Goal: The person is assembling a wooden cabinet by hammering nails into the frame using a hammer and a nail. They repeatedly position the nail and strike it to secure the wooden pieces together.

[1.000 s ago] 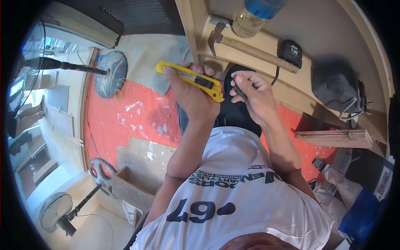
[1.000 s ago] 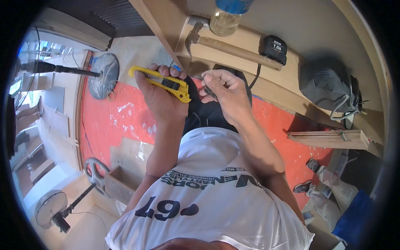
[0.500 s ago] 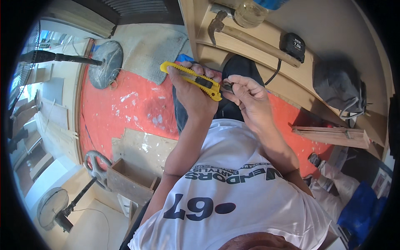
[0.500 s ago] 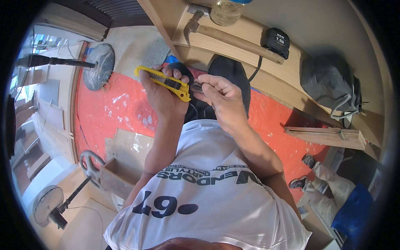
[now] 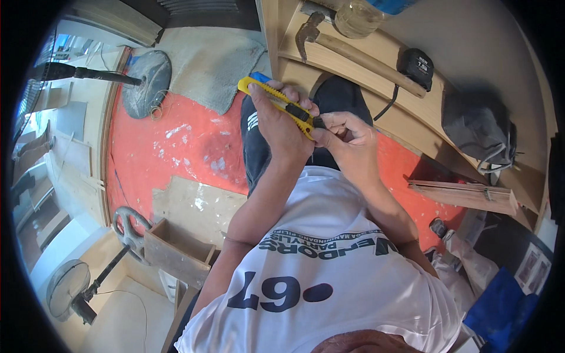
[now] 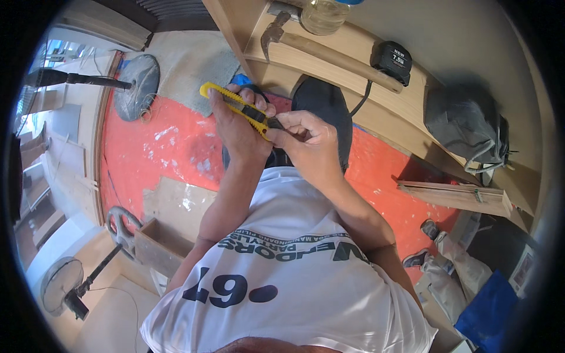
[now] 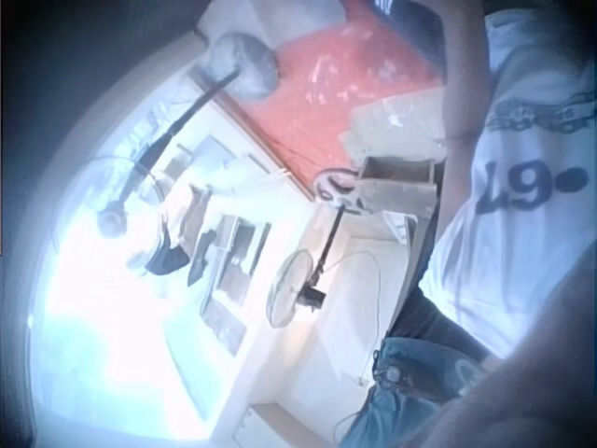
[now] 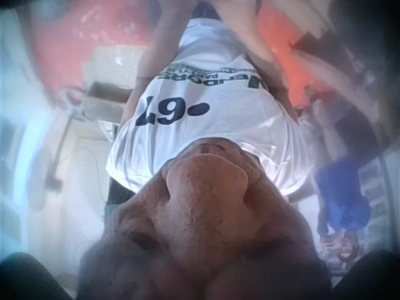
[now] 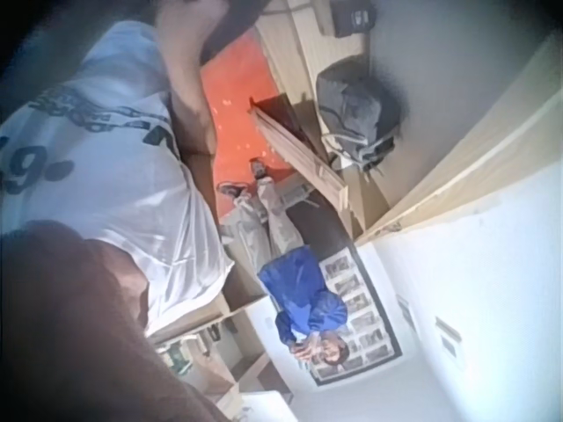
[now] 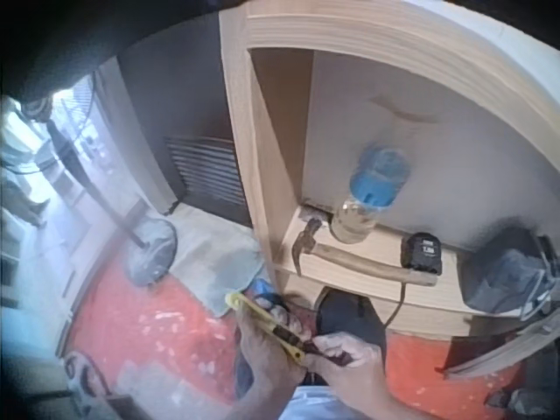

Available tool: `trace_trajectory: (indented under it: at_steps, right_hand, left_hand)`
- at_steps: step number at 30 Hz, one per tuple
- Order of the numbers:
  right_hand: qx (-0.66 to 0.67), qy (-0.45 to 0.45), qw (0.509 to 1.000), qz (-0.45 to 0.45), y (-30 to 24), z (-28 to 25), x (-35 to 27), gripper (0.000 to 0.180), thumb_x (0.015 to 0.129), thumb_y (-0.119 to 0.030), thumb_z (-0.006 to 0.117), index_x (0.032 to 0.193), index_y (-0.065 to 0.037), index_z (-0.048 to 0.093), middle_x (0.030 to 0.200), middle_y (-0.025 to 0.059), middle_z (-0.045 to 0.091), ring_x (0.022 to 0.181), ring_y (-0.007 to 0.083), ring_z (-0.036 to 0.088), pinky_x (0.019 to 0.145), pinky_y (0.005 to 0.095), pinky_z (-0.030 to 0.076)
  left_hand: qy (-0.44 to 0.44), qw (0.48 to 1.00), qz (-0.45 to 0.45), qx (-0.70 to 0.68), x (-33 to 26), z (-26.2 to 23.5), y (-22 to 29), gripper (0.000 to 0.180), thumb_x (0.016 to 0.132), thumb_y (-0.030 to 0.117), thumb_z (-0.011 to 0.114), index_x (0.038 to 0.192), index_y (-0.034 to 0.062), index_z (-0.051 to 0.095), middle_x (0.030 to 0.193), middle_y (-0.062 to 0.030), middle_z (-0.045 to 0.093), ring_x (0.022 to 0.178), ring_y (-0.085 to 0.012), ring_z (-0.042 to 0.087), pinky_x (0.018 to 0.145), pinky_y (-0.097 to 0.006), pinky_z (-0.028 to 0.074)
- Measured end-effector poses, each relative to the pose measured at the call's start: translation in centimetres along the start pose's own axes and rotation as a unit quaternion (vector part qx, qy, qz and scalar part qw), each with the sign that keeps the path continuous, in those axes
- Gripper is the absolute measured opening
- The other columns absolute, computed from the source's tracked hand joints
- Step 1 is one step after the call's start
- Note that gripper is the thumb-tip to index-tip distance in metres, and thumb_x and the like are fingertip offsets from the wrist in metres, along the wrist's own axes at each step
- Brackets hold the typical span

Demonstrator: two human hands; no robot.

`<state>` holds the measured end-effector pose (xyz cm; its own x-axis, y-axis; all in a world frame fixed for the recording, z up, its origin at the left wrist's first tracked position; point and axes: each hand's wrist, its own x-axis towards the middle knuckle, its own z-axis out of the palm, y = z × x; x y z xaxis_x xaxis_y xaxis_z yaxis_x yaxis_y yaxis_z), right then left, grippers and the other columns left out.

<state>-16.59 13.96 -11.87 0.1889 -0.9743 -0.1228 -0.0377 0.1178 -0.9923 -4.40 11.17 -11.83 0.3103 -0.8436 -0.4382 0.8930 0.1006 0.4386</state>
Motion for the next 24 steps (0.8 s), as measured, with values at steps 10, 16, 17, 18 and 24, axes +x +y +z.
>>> trace_trajectory:
  at_steps: [10, 16, 17, 18, 24]
  right_hand:
    - [0.212, -0.021, 0.969, 0.122, 0.5, -0.6, 0.8, 0.031, 0.102, -0.021, 0.055, 0.120, 0.005, 0.058, 0.097, 0.0137, 0.070, 0.082, 0.0190, 0.070, 0.075, 0.0315, 0.059]
    - [0.292, -0.060, 0.943, 0.148, 1.8, -0.3, 1.0, 0.029, 0.103, -0.018, 0.053, 0.121, 0.004, 0.058, 0.099, 0.0099, 0.068, 0.084, 0.0151, 0.068, 0.077, 0.0305, 0.058]
    - [0.302, -0.061, 0.940, 0.149, 1.9, -0.2, 1.0, 0.028, 0.103, -0.017, 0.053, 0.121, 0.003, 0.058, 0.100, 0.0090, 0.068, 0.084, 0.0141, 0.068, 0.078, 0.0300, 0.058]
    - [0.287, -0.058, 0.947, 0.132, 2.1, -0.1, 0.9, 0.028, 0.103, -0.017, 0.053, 0.122, 0.003, 0.058, 0.100, 0.0080, 0.067, 0.083, 0.0131, 0.067, 0.077, 0.0289, 0.057]
    - [0.255, -0.005, 0.962, 0.100, 1.5, 0.9, 0.7, 0.026, 0.101, -0.012, 0.056, 0.123, 0.000, 0.060, 0.095, 0.0016, 0.064, 0.078, 0.0071, 0.060, 0.072, 0.0235, 0.051]
  left_hand:
    - [0.017, 0.999, 0.028, -0.018, 0.3, -0.2, -0.1, 0.044, 0.102, 0.055, 0.039, 0.096, 0.0121, 0.046, 0.073, -0.0043, 0.050, 0.062, -0.0208, 0.054, 0.059, -0.038, 0.051]
    - [0.002, 0.999, 0.036, -0.002, -0.1, -0.9, -0.1, 0.046, 0.103, 0.056, 0.036, 0.098, 0.0113, 0.046, 0.072, -0.0051, 0.050, 0.062, -0.0206, 0.055, 0.059, -0.037, 0.053]
    - [0.005, 0.999, 0.034, -0.009, -0.1, -1.1, -0.1, 0.046, 0.102, 0.056, 0.038, 0.097, 0.0111, 0.047, 0.072, -0.0051, 0.051, 0.061, -0.0212, 0.055, 0.059, -0.037, 0.052]
    - [0.008, 0.999, 0.032, -0.015, -0.2, -1.2, -0.1, 0.046, 0.102, 0.056, 0.040, 0.096, 0.0108, 0.048, 0.071, -0.0052, 0.052, 0.061, -0.0217, 0.055, 0.059, -0.037, 0.051]
    - [0.011, 0.998, 0.054, -0.005, 0.1, -1.3, -0.3, 0.046, 0.101, 0.056, 0.041, 0.096, 0.0111, 0.048, 0.071, -0.0044, 0.052, 0.062, -0.0210, 0.056, 0.058, -0.036, 0.051]
